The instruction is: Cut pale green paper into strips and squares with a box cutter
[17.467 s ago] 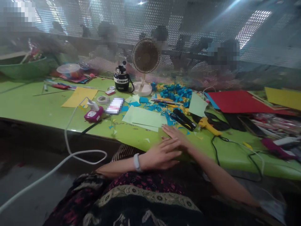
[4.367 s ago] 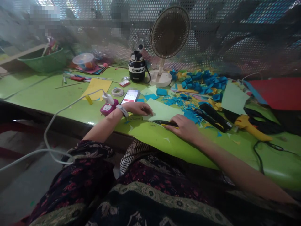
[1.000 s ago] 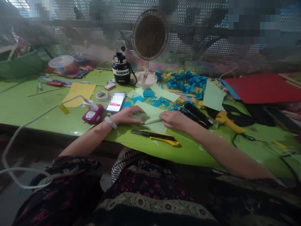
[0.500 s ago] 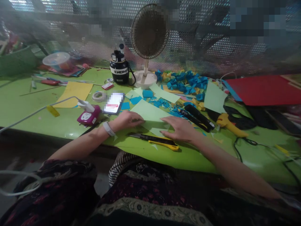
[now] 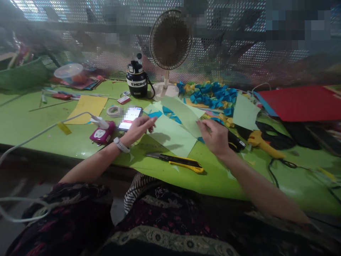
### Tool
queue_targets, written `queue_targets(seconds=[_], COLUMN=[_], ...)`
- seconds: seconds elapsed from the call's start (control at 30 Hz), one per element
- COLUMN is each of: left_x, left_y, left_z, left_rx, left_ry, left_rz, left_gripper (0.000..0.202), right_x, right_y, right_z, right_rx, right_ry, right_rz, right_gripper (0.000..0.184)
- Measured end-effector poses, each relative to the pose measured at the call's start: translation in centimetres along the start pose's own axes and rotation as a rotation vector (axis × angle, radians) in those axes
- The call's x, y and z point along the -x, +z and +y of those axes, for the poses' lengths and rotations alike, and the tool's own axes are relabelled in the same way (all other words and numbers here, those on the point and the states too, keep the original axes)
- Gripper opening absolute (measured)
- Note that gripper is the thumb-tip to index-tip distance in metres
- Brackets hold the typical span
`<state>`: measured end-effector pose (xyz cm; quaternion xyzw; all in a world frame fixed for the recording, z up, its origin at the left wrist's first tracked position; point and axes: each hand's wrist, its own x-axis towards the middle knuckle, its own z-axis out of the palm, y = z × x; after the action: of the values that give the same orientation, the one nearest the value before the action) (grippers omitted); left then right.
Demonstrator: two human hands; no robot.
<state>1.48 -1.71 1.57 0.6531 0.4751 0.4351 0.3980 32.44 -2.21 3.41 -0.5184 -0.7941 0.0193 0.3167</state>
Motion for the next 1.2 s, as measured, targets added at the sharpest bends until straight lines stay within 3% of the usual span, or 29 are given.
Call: queue_targets(seconds=[0.07, 0.1, 0.2, 0.3, 0.37, 0.53, 0.73, 0.87, 1.0, 1.2], left_x=[0.0, 0.0, 0.0, 0.2, 0.3, 0.6, 1.3, 0.7, 0.0, 0.2], left_y=[0.6, 1.0, 2.0, 2.4, 2.4, 2.9, 4.8, 6.0, 6.7, 7.1], left_z=[0.0, -0.1, -0.3, -0.2, 0.1, 1.3, 2.9, 3.2, 3.2, 3.0], left_rx=[0.228, 0.345, 0.6, 0.697, 0.731, 0.796, 0.8, 0.861, 0.882, 0.858], left_ry=[-0.09, -0.114, -0.139, -0.183, -0.208, -0.171, -0.075, -0.027, -0.055, -0.114], left_rz=[-0.259, -0.328, -0.344, -0.314, -0.311, -0.246, -0.162, -0.059, -0.036, -0.02], left_gripper=[0.055, 0.07, 0.092, 0.077, 0.067, 0.072, 0.077, 0.081, 0.083, 0.075], right_x=[0.5, 0.8, 1.5, 1.8, 1.8, 1.7, 1.6, 1.5, 1.3, 0.9], right_y=[0.1, 0.3, 1.3, 1.9, 2.0, 2.0, 2.6, 2.5, 2.5, 2.2], right_z=[-0.6, -0.8, -1.1, -1.0, -0.9, -1.0, -1.0, -0.5, 0.2, 0.2], right_rx=[0.022, 0.032, 0.051, 0.063, 0.073, 0.089, 0.081, -0.033, -0.137, -0.339], right_ry=[-0.112, -0.19, -0.485, -0.721, -0.769, -0.748, -0.755, -0.586, -0.421, -0.224], right_rz=[-0.029, -0.049, -0.03, 0.043, 0.055, 0.03, 0.154, 0.176, 0.182, 0.033], right_gripper=[0.044, 0.041, 0.028, 0.024, 0.025, 0.026, 0.02, 0.017, 0.015, 0.027])
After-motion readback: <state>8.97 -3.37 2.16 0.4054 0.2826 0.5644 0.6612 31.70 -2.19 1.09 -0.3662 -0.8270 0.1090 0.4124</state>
